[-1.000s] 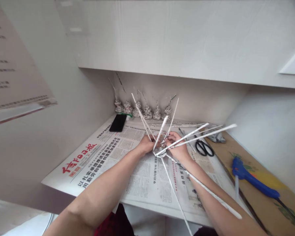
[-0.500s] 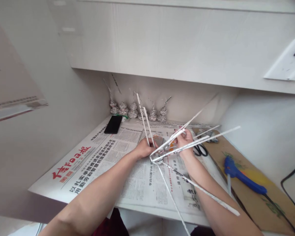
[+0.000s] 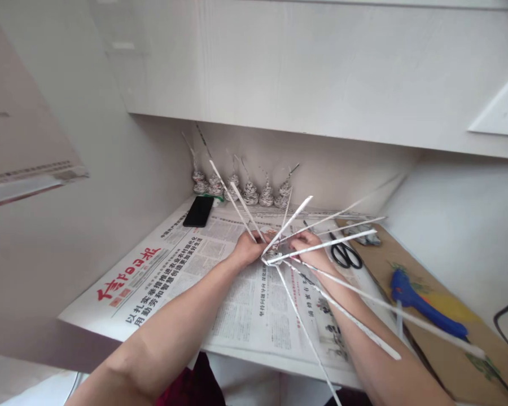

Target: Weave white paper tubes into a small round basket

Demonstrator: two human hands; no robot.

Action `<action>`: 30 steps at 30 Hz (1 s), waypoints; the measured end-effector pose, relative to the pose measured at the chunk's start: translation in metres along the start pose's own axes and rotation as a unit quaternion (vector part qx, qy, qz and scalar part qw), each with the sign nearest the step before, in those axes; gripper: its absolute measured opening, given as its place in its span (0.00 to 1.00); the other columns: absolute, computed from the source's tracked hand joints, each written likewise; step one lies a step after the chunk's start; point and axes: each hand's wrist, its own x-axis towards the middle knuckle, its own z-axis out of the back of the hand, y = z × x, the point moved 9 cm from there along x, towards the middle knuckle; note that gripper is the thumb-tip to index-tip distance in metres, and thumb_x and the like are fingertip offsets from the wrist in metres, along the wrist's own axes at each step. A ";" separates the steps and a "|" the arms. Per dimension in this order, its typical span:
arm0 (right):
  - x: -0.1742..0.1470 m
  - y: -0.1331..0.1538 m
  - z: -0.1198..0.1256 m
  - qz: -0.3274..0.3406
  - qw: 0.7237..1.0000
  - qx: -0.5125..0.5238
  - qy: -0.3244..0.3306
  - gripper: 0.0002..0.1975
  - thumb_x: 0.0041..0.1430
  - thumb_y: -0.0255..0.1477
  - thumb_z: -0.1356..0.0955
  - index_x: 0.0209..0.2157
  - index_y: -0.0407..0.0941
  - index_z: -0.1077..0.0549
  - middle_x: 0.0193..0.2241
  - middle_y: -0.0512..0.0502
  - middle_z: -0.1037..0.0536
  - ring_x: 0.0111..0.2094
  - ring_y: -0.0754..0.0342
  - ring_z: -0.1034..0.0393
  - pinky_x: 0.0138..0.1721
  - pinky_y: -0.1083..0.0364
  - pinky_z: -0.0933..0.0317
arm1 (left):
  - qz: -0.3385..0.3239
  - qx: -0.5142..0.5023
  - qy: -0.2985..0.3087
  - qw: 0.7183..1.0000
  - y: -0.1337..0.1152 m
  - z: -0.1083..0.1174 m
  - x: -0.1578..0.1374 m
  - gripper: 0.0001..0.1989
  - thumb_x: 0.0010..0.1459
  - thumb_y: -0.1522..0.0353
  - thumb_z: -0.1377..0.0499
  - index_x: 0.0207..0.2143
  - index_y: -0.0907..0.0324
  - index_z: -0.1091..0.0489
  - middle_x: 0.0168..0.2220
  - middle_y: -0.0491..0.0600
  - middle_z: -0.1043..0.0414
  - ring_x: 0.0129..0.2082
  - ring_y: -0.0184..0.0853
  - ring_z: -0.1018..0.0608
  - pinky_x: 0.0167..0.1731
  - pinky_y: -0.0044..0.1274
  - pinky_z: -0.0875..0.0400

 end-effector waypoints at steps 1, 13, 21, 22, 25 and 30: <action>-0.005 0.001 -0.011 -0.016 0.999 -0.009 0.046 0.05 0.42 0.27 0.32 0.26 0.44 0.28 0.16 0.53 0.27 0.14 0.58 0.34 0.14 0.62 0.43 | 0.001 -0.008 -0.008 1.000 0.000 0.002 0.000 0.09 0.39 0.68 0.33 0.25 0.64 0.25 0.24 0.47 0.26 0.24 0.29 0.27 0.28 0.21 0.35; -0.019 -0.007 -0.038 -0.092 0.986 0.055 0.125 0.14 0.46 0.39 0.30 0.23 0.41 0.26 0.12 0.49 0.27 0.12 0.57 0.35 0.09 0.62 0.44 | -0.022 0.012 -0.011 1.000 -0.005 0.000 -0.002 0.07 0.42 0.69 0.36 0.27 0.63 0.24 0.27 0.49 0.23 0.28 0.33 0.24 0.32 0.22 0.31; -0.022 -0.017 -0.039 -0.132 0.986 0.056 0.089 0.08 0.45 0.32 0.31 0.21 0.41 0.26 0.10 0.51 0.29 0.09 0.60 0.40 0.08 0.63 0.49 | 0.001 0.032 0.028 0.999 0.005 -0.003 0.001 0.11 0.43 0.68 0.35 0.31 0.62 0.22 0.30 0.50 0.21 0.30 0.34 0.22 0.32 0.23 0.30; -0.021 -0.017 -0.040 -0.135 0.984 0.064 0.092 0.07 0.44 0.31 0.32 0.21 0.41 0.27 0.10 0.51 0.29 0.09 0.60 0.40 0.08 0.63 0.50 | 0.008 0.016 0.032 0.999 0.007 -0.004 0.001 0.11 0.42 0.67 0.35 0.31 0.62 0.22 0.29 0.50 0.22 0.29 0.34 0.23 0.31 0.23 0.31; -0.021 -0.017 -0.040 -0.148 0.981 0.086 0.087 0.04 0.43 0.28 0.33 0.21 0.43 0.29 0.10 0.53 0.30 0.09 0.60 0.40 0.08 0.62 0.50 | 0.043 -0.039 0.034 0.998 0.013 -0.005 0.001 0.13 0.39 0.67 0.33 0.29 0.64 0.22 0.26 0.49 0.23 0.24 0.31 0.25 0.28 0.22 0.32; -0.023 -0.013 -0.040 -0.139 0.982 0.109 0.061 0.03 0.39 0.27 0.33 0.20 0.45 0.33 0.09 0.55 0.32 0.09 0.58 0.39 0.10 0.61 0.47 | 0.101 -0.038 0.008 0.994 0.024 -0.002 0.000 0.15 0.38 0.61 0.32 0.21 0.63 0.27 0.15 0.44 0.33 0.15 0.25 0.35 0.18 0.20 0.42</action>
